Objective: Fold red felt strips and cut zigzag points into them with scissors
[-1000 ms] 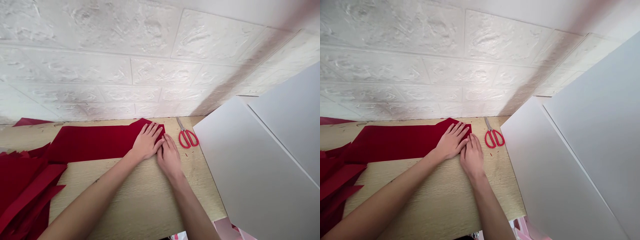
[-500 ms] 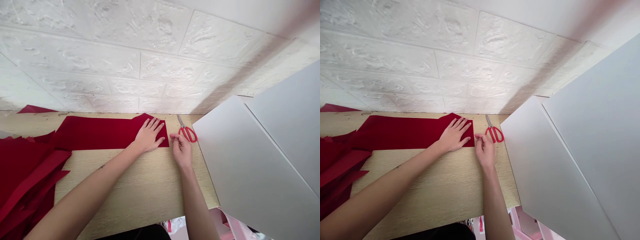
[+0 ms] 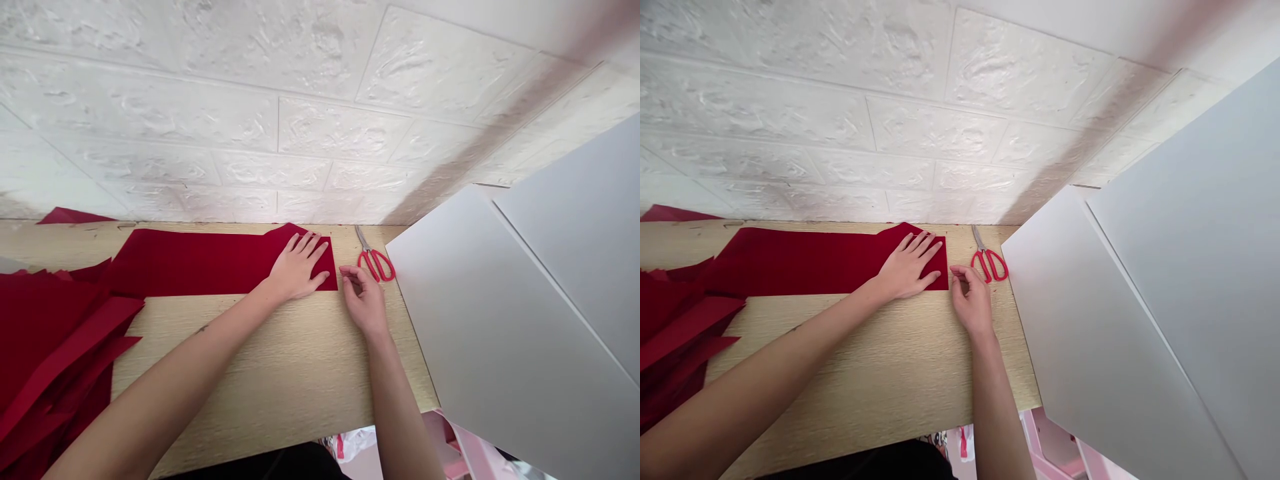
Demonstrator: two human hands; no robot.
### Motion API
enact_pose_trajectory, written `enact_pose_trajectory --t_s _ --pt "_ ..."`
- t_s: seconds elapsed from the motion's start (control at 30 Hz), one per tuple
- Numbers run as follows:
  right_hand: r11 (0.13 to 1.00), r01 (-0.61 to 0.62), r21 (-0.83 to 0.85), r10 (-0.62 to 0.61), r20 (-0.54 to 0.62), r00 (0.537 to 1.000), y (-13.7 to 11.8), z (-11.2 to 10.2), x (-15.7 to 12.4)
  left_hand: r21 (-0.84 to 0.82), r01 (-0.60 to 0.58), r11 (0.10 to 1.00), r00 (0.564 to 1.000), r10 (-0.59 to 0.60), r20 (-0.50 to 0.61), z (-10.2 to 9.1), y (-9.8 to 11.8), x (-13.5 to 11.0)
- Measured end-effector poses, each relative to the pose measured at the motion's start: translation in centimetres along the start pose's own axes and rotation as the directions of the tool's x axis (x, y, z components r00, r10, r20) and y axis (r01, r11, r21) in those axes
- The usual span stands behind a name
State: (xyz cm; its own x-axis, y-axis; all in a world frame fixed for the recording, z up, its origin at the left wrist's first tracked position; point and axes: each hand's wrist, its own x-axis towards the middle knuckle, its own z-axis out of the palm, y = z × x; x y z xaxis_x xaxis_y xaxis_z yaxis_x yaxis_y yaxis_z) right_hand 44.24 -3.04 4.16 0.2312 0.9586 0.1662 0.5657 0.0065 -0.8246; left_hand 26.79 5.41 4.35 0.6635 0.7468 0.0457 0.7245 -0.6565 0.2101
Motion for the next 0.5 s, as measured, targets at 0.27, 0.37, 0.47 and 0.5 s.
enact_pose_trajectory --t_s 0.27,0.37,0.47,0.5 --pt "0.997 0.074 -0.028 -0.076 -0.067 0.995 -1.9 1.4 0.0 -0.022 0.007 1.000 1.000 -0.007 0.008 -0.2 0.1 0.0" --pt "0.993 0.065 0.095 -0.067 0.018 0.998 -2.9 3.2 1.4 -0.024 0.007 1.000 1.000 -0.007 0.014 -0.1 0.1 0.0" --pt "0.992 -0.036 0.123 0.021 0.123 0.992 -2.8 5.0 3.2 -0.022 0.009 1.000 1.000 -0.008 0.023 0.0 0.0 0.0" --pt "0.990 -0.063 0.128 0.044 0.140 0.989 -2.6 5.4 3.7 -0.022 0.007 1.000 1.000 -0.007 0.024 0.0 0.0 0.0"
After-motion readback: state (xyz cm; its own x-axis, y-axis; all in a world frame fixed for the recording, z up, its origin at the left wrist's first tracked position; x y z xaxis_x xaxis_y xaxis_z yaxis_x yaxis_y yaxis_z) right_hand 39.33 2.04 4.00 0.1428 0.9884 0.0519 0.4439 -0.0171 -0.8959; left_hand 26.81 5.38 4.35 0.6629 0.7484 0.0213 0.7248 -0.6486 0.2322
